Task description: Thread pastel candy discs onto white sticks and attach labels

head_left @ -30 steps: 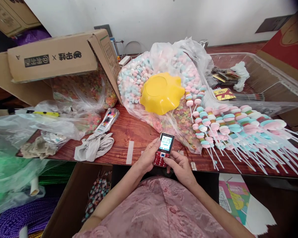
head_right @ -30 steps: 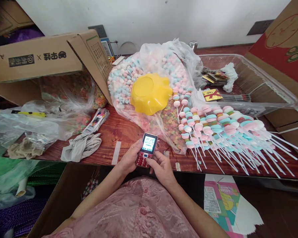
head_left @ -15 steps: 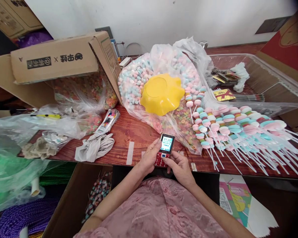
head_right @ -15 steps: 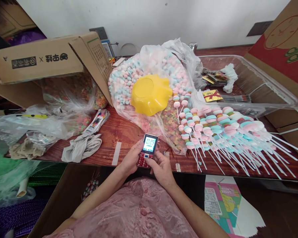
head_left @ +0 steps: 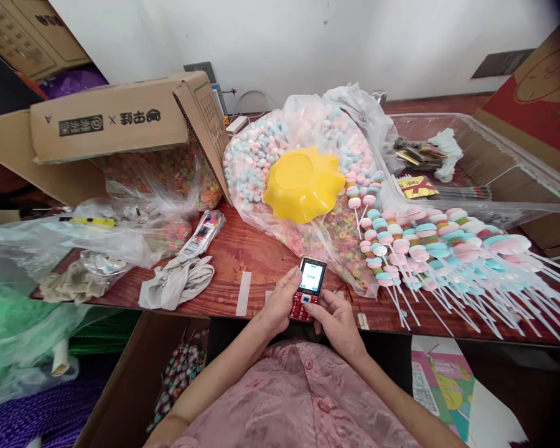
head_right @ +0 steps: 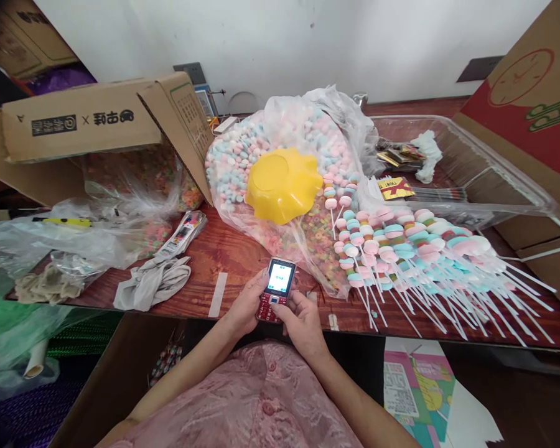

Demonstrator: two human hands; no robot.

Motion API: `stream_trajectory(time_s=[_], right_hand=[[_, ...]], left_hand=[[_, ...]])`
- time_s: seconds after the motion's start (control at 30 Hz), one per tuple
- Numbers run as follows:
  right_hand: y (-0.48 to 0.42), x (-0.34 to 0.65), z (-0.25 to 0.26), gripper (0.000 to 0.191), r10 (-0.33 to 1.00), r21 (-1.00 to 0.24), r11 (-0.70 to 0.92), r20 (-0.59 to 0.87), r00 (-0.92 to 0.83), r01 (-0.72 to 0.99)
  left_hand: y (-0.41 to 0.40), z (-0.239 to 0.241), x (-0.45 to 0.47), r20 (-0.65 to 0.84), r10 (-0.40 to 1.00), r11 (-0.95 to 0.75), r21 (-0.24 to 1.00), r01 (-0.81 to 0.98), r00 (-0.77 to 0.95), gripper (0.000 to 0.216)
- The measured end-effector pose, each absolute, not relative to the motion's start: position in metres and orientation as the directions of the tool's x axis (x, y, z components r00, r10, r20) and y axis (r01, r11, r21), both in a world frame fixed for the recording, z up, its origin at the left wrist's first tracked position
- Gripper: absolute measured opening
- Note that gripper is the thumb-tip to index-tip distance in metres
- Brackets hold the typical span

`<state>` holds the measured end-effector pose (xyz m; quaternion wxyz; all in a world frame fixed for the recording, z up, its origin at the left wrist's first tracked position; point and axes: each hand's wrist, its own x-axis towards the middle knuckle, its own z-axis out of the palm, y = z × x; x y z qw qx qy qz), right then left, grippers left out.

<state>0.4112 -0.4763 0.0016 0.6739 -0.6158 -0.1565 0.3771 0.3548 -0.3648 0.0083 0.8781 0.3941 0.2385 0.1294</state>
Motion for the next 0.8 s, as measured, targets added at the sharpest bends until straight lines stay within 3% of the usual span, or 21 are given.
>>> stream_trajectory(time_s=[0.8], right_hand=[[-0.4768,0.4102,0.0028,0.044,0.704,-0.952,-0.071,-0.258,0.661,-0.297]], left_hand=[[-0.3651,0.0088,0.3537,-0.301,0.419,0.650,0.758,-0.052,0.857,0.049]])
